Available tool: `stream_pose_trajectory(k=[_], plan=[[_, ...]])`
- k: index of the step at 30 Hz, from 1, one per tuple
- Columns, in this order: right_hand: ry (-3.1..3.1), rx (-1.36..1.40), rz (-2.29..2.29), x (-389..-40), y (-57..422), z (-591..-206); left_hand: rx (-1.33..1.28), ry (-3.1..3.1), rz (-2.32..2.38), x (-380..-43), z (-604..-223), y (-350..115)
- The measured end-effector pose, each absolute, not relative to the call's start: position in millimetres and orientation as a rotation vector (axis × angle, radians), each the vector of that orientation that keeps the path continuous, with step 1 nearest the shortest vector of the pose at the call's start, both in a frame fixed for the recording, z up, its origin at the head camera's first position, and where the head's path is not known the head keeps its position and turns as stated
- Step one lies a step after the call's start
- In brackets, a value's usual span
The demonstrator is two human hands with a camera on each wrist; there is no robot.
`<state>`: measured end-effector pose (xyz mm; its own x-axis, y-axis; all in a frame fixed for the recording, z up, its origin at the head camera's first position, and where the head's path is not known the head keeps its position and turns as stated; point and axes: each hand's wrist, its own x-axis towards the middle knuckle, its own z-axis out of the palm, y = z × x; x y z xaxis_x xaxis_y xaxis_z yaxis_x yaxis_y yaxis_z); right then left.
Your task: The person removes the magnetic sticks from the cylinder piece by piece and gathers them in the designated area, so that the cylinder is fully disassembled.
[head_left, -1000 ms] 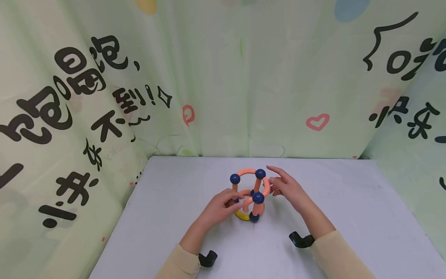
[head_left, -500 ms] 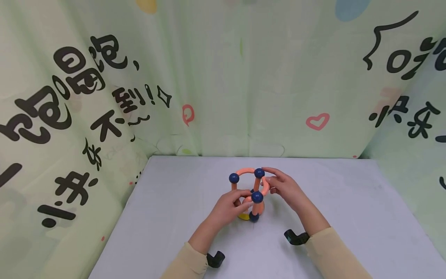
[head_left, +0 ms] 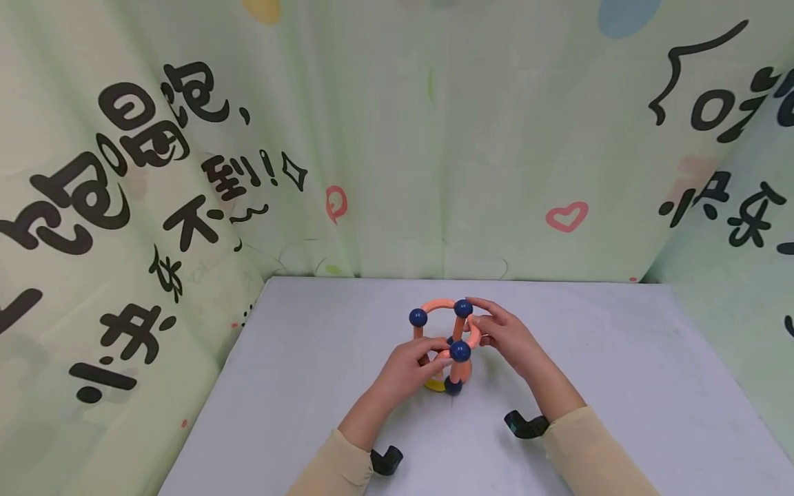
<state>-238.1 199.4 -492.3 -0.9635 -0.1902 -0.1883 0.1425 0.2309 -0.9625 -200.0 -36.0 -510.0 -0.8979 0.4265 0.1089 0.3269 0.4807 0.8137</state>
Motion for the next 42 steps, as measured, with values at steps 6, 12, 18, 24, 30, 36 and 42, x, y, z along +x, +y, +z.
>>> stream_pose_trajectory(k=[6, 12, 18, 24, 30, 36, 42], plan=[[2.242, -0.04, -1.808, -237.0, 199.3, -493.1, 0.653, 2.603, 1.397, -200.0, -509.9, -36.5], [2.253, -0.027, -1.791, -235.3, 198.9, -491.7, 0.662, 2.597, 1.391, -200.9, -512.1, -37.3], [2.263, -0.032, -1.779, -236.2, 199.1, -493.0, 0.6, 2.602, 1.386, -201.0, -515.0, -40.5], [2.262, -0.039, -1.782, -237.7, 200.1, -495.0, 0.549, 2.594, 1.41, -202.3, -517.8, -47.6], [2.25, -0.038, -1.792, -237.9, 200.2, -495.4, 0.49, 2.608, 1.39, -203.1, -520.7, -57.3], [2.232, -0.016, -1.815, -238.1, 199.7, -495.6, 0.456, 2.67, 1.339, -207.0, -526.5, -70.6], [2.218, -0.004, -1.828, -237.9, 198.7, -495.2, 0.493, 2.809, 1.18, -215.7, -536.1, -90.5]])
